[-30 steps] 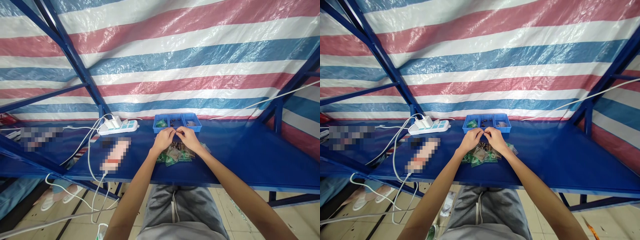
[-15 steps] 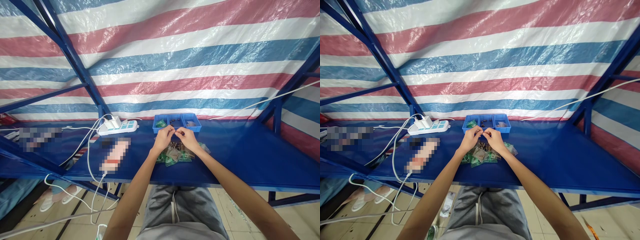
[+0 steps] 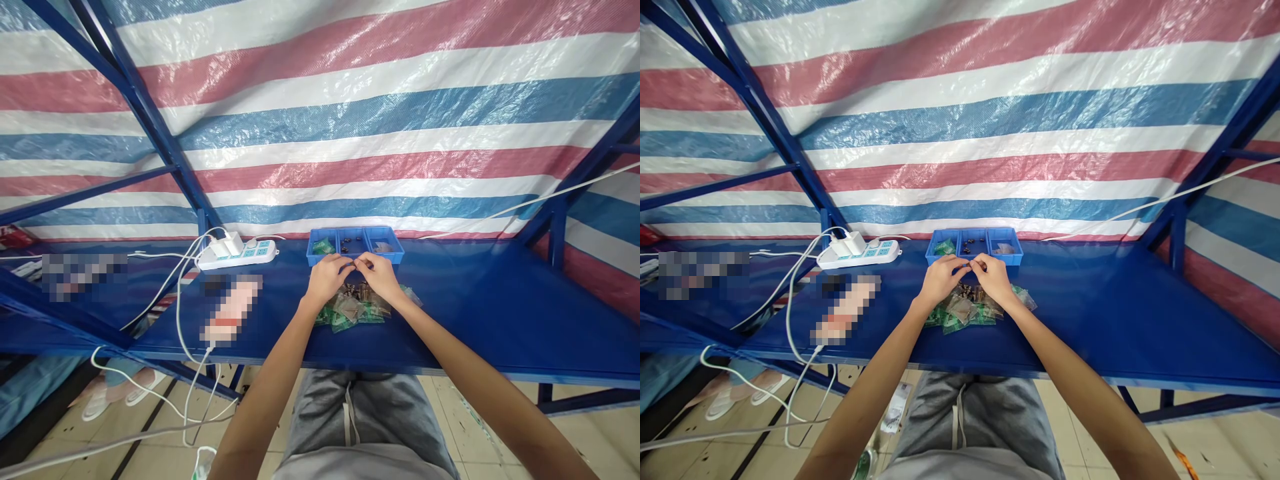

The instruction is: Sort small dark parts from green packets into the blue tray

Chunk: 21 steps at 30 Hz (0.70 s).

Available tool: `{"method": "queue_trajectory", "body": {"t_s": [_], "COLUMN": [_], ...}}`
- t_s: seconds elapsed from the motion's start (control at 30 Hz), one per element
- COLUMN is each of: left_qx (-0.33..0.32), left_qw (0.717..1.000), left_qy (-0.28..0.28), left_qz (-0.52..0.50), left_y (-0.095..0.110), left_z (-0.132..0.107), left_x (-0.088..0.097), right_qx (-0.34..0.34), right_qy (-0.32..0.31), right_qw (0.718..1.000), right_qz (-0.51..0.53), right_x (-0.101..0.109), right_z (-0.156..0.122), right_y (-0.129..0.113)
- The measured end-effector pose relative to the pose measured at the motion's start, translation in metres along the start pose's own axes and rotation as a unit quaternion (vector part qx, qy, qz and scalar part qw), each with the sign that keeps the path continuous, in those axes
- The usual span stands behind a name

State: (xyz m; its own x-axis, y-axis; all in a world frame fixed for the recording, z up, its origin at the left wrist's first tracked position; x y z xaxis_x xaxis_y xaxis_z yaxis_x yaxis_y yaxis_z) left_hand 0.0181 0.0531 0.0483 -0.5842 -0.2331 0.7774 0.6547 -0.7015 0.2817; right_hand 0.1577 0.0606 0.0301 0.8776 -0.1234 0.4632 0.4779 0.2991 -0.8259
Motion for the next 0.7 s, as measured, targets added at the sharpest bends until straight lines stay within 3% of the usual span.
{"method": "queue_trajectory", "body": {"t_s": [0.23,0.53,0.63,0.7], "left_qx": [0.035,0.013,0.011,0.012], "left_qw": [0.999,1.0,1.0,1.0], "left_qy": [0.035,0.011,-0.004,-0.006], "left_qz": [0.003,-0.016,0.011,0.02], "left_y": [-0.007,-0.005,-0.003,-0.003], "left_z": [-0.002,-0.001,-0.002,-0.002], "left_x": [0.006,0.0,-0.002,-0.002], "right_qx": [-0.001,0.074,0.042,-0.024], "right_qy": [-0.014,0.008,0.002,-0.002], "right_qw": [1.0,0.996,0.999,0.998], "right_qz": [0.015,-0.057,-0.025,0.058], "right_x": [-0.005,-0.006,-0.003,0.0], "right_z": [-0.001,-0.006,-0.003,0.003], "right_y": [-0.001,-0.015,-0.008,0.006]}}
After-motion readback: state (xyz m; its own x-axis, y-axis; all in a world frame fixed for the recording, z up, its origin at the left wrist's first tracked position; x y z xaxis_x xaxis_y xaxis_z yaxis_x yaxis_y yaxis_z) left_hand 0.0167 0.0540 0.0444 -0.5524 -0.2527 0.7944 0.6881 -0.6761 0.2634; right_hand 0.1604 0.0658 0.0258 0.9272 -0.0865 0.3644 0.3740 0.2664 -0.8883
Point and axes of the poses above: each hand's wrist, its own z-axis towards the middle knuckle, its own x-axis out of the back of the hand, y = z × x, the point moved 8 cm from there along z, towards the middle knuckle, and after that the axes turned 9 degrees about -x, right-handed, at the moved point
